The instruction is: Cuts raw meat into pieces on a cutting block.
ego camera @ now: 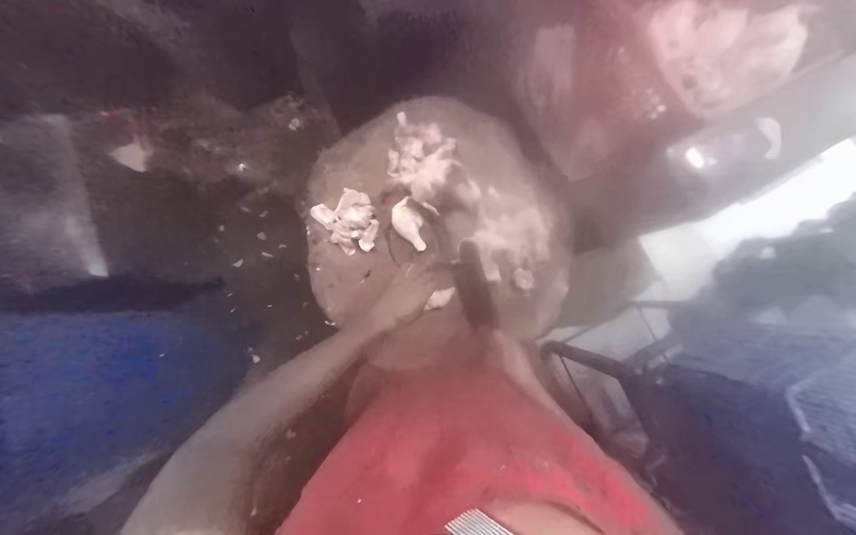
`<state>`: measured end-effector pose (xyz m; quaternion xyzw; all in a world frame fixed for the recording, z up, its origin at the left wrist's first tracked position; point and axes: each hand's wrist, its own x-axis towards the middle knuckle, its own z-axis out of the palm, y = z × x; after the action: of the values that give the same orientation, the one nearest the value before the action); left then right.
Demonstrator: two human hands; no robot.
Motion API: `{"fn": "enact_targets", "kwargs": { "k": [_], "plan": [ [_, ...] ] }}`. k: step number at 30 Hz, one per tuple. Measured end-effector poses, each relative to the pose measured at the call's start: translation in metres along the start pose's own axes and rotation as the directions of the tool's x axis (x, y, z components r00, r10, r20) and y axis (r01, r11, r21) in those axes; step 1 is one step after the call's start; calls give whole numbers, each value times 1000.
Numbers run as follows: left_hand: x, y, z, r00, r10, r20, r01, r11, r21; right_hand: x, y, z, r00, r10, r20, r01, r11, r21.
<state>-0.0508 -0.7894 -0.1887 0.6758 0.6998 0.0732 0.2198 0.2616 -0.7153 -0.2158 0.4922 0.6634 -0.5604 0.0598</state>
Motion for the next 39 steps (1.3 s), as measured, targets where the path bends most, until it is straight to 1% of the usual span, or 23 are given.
{"fn": "enact_targets", "kwargs": {
  "k": [1, 3, 4, 5, 6, 7, 8, 10, 11, 12, 14, 17, 20, 22, 24, 25, 29, 30, 31, 33, 34, 37, 39],
  "plan": [
    [2, -1, 7, 997, -62, 53, 62, 998, 5, 3, -1, 1, 1000, 8, 2, -8, 1000, -9],
    [6, 3, 3, 937, -290, 195, 301, 953, -29, 3, 0, 1, 1000, 24, 4, -24, 998, -53],
    [5, 0, 1, 909, -365, 200, 386, 919, -77, 1, -2, -2, 1000, 18, 10, -17, 997, -73],
    [3, -6, 3, 883, -427, 193, 463, 859, -217, 1, -4, -3, 999, 27, 21, -25, 995, -92],
    [-3, -8, 4, 860, -474, 191, 505, 733, -455, 1, -9, -6, 999, 36, 30, -33, 993, -111],
    [-12, -7, 4, 833, -518, 194, 493, 537, -684, -1, -17, -8, 999, 33, 38, -28, 992, -125],
    [-22, -5, 8, 807, -554, 202, 442, 343, -829, -4, -25, -9, 999, 4, 44, 2, 991, -134],
    [-42, -2, 26, 759, -601, 251, 328, 20, -944, -12, -37, -7, 993, -89, 72, 98, 988, -123],
    [-49, -1, 35, 722, -638, 268, 288, -74, -955, -13, -43, -7, 988, -123, 96, 134, 984, -116],
    [-54, -3, 45, 677, -683, 274, 279, -105, -954, -12, -46, -6, 984, -133, 118, 147, 982, -120],
    [-62, -8, 61, 602, -751, 271, 299, -103, -949, -5, -47, 0, 983, -87, 164, 115, 978, -172],
    [-75, -12, 72, 630, -735, 250, 266, -98, -959, 6, -47, 7, 983, -43, 177, 94, 952, -293],
    [-90, -6, 71, 664, -706, 248, 264, -89, -960, -22, -97, 10, 971, -39, 238, 119, 935, -334],
    [-91, -5, 74, 675, -712, 194, 220, -56, -974, -40, -133, 13, 948, -138, 287, 223, 930, -291],
    [-88, -5, 74, 665, -725, 179, 200, -57, -978, -39, -145, 27, 917, -274, 291, 357, 889, -287],
    [-88, -5, 75, 658, -730, 187, 209, -61, -976, -34, -142, 36, 919, -271, 285, 358, 877, -321],
    [-93, -13, 80, 645, -710, 282, 315, -89, -945, 8, -110, 59, 959, 6, 284, 143, 854, -500],
    [-95, -17, 77, 645, -710, 283, 340, -65, -938, 12, -116, 58, 961, 5, 275, 144, 842, -520],
    [-105, -17, 76, 646, -716, 266, 383, 2, -924, 5, -122, 58, 962, -7, 273, 155, 837, -524],
    [-123, -21, 71, 645, -729, 227, 537, 222, -814, -12, -142, 56, 953, -63, 296, 207, 849, -486],
    [-129, -22, 68, 632, -740, 230, 615, 297, -731, -19, -152, 53, 944, -103, 314, 241, 864, -443],
    [-135, -16, 66, 605, -769, 207, 695, 383, -609, -23, -146, 61, 896, -232, 379, 343, 903, -258],
    [-128, -12, 62, 578, -796, 180, 760, 445, -474, -8, -122, 72, 901, -99, 422, 253, 911, -327]
  ]
}}
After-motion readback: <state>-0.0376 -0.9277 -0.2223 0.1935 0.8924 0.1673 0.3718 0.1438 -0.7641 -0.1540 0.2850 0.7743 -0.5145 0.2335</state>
